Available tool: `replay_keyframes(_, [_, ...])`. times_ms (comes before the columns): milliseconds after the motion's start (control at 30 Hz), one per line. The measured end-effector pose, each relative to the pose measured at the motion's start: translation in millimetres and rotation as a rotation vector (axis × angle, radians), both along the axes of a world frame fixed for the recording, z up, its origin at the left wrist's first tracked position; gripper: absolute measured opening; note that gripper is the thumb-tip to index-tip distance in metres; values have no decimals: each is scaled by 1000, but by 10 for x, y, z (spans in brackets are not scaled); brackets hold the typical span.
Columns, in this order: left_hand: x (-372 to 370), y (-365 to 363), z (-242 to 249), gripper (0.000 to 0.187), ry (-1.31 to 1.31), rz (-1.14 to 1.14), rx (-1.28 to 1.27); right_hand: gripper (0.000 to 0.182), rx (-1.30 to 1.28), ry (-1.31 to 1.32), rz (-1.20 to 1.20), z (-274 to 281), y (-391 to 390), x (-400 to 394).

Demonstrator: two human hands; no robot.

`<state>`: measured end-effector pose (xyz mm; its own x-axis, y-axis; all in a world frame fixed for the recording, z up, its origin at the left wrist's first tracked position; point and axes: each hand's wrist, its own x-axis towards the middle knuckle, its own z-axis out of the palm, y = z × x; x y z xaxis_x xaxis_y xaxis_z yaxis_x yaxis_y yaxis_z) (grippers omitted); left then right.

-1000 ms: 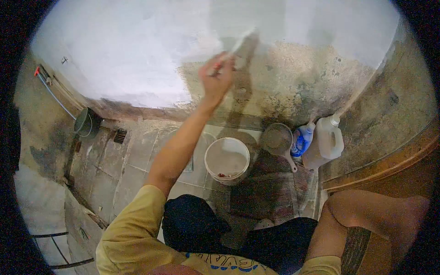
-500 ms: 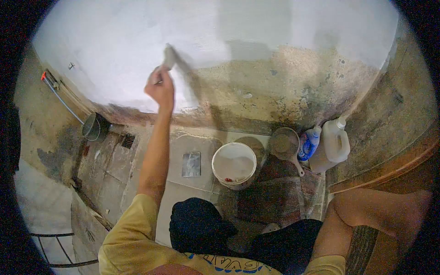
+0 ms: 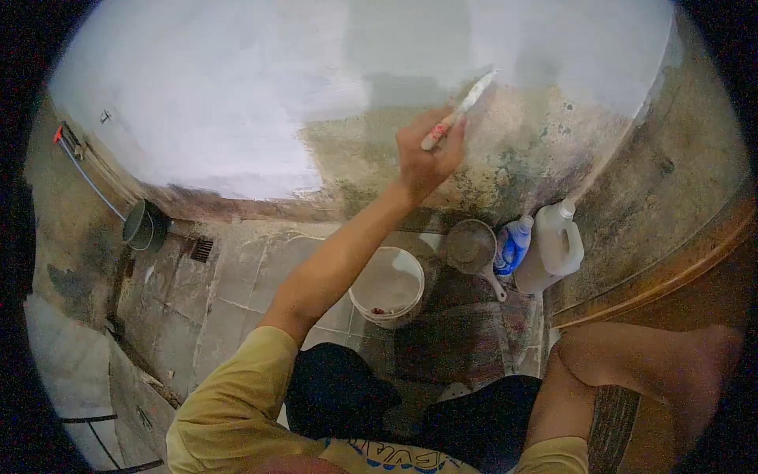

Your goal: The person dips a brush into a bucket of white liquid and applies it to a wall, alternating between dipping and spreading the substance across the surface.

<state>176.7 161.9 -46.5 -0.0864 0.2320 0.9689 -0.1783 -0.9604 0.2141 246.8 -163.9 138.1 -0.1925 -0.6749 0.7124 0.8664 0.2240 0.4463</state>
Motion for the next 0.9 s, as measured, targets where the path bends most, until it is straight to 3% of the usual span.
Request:
replay_keyframes(200, [-151, 283, -157, 17, 72, -29, -210, 48, 21, 37, 50, -18, 27, 5])
replay_keyframes(267, [-291, 301, -140, 17, 102, -90, -392, 48, 8, 36, 61, -18, 20, 13])
replay_keyframes(433, [-966, 733, -138, 16, -32, -95, -412, 49, -55, 6, 85, -56, 40, 27])
replay_keyframes(633, [-2247, 1145, -105, 19, -83, 77, -439, 43, 40, 70, 131, -48, 329, -120])
replay_keyframes(767, [-3163, 1434, -226, 22, -104, 366, -503, 40, -59, 1, 37, -87, 289, 16])
replay_keyframes(900, [-3552, 1459, -215, 21, -202, 549, -509, 38, 1, 76, 45, -70, 436, -127])
